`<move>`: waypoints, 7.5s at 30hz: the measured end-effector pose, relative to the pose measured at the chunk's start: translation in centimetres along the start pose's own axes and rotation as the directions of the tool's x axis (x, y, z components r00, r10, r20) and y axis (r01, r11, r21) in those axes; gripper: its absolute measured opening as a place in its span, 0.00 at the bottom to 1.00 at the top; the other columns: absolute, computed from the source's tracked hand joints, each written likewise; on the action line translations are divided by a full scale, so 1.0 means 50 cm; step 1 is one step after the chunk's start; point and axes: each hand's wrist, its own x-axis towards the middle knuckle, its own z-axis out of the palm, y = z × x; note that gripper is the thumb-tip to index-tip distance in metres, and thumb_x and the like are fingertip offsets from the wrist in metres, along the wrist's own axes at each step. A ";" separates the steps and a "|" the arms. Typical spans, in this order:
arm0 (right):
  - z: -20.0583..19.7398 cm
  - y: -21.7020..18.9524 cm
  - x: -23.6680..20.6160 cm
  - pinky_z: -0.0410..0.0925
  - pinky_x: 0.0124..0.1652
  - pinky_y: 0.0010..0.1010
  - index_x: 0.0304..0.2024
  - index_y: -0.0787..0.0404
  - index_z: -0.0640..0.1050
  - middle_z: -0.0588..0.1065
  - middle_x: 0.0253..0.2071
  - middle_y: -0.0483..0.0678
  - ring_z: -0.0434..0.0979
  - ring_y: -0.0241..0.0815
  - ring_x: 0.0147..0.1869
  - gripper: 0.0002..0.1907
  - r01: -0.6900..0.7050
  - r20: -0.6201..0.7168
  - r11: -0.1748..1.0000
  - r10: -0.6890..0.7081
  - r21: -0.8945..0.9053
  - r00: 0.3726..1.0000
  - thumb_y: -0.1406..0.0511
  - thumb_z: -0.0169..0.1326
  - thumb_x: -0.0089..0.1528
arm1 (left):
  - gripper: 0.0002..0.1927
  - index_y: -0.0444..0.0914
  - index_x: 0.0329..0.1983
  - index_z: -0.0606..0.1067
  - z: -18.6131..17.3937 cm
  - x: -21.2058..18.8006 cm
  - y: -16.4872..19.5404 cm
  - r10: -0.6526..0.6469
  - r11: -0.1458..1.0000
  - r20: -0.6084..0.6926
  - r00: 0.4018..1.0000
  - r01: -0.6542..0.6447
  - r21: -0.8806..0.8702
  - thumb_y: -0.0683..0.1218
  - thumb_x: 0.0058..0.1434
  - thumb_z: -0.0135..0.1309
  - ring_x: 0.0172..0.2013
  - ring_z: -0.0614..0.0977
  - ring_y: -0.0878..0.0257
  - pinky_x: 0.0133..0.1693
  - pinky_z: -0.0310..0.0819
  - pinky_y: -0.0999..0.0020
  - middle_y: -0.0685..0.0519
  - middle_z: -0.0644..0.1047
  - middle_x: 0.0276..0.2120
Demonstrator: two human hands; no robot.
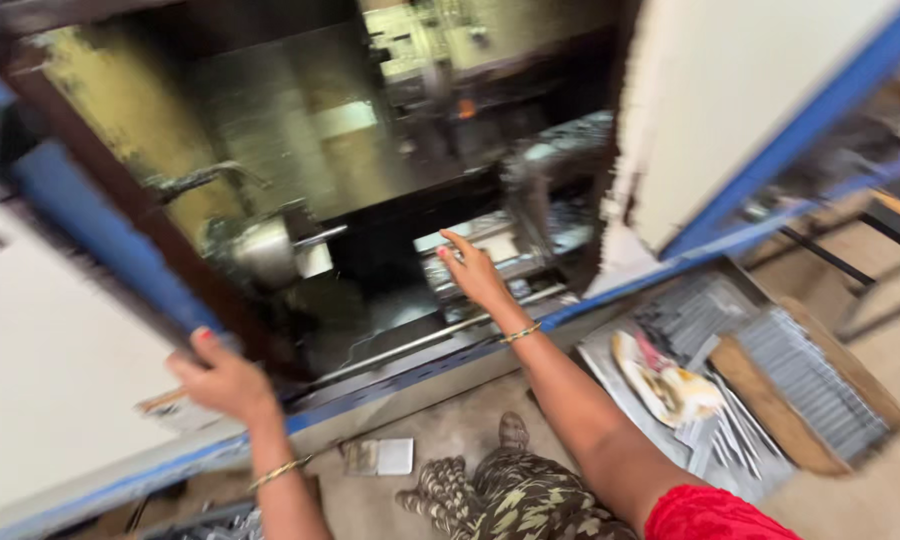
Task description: The person operates a metal turning machine by opening the safety door, inserting a metal rod into the chuck, and closing the door. They repeat this process for multiple rods, retrieving them from a nearby tray and placing them into the machine.
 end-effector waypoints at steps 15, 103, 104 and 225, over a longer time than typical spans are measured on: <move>-0.518 0.001 -0.368 0.68 0.34 0.28 0.77 0.55 0.56 0.71 0.22 0.46 0.69 0.37 0.26 0.39 0.203 -0.508 0.946 -0.307 -0.251 0.804 0.64 0.56 0.67 | 0.19 0.23 0.52 0.67 0.047 -0.181 0.141 0.042 0.997 0.137 0.990 -0.032 -0.077 0.47 0.78 0.53 0.41 0.78 0.38 0.46 0.70 0.47 0.32 0.76 0.42; -0.969 0.648 -0.508 0.73 0.56 0.34 0.51 0.58 0.78 0.80 0.52 0.49 0.79 0.44 0.58 0.14 -0.037 -0.349 0.998 0.053 0.051 0.935 0.75 0.51 0.64 | 0.19 0.31 0.56 0.61 0.475 -0.893 0.696 0.292 0.953 0.752 0.591 -0.249 -0.175 0.53 0.79 0.44 0.37 0.81 0.41 0.39 0.71 0.49 0.41 0.79 0.35; -0.972 0.667 -0.509 0.74 0.53 0.35 0.52 0.58 0.78 0.81 0.48 0.50 0.80 0.44 0.54 0.13 -0.153 -0.404 0.986 0.166 0.065 0.900 0.74 0.52 0.66 | 0.18 0.31 0.55 0.61 0.473 -0.898 0.699 0.294 0.954 0.753 0.589 -0.231 -0.192 0.52 0.78 0.44 0.38 0.81 0.41 0.39 0.71 0.49 0.42 0.79 0.36; 1.114 -0.255 -3.297 0.74 0.48 0.45 0.44 0.60 0.79 0.75 0.50 0.58 0.77 0.58 0.55 0.09 0.846 0.812 0.090 -0.352 0.525 -0.466 0.67 0.49 0.64 | 0.17 0.37 0.63 0.71 -2.887 -2.049 -0.093 -0.303 0.481 -0.901 -0.311 0.766 -0.426 0.44 0.73 0.46 0.42 0.83 0.63 0.39 0.70 0.72 0.50 0.81 0.52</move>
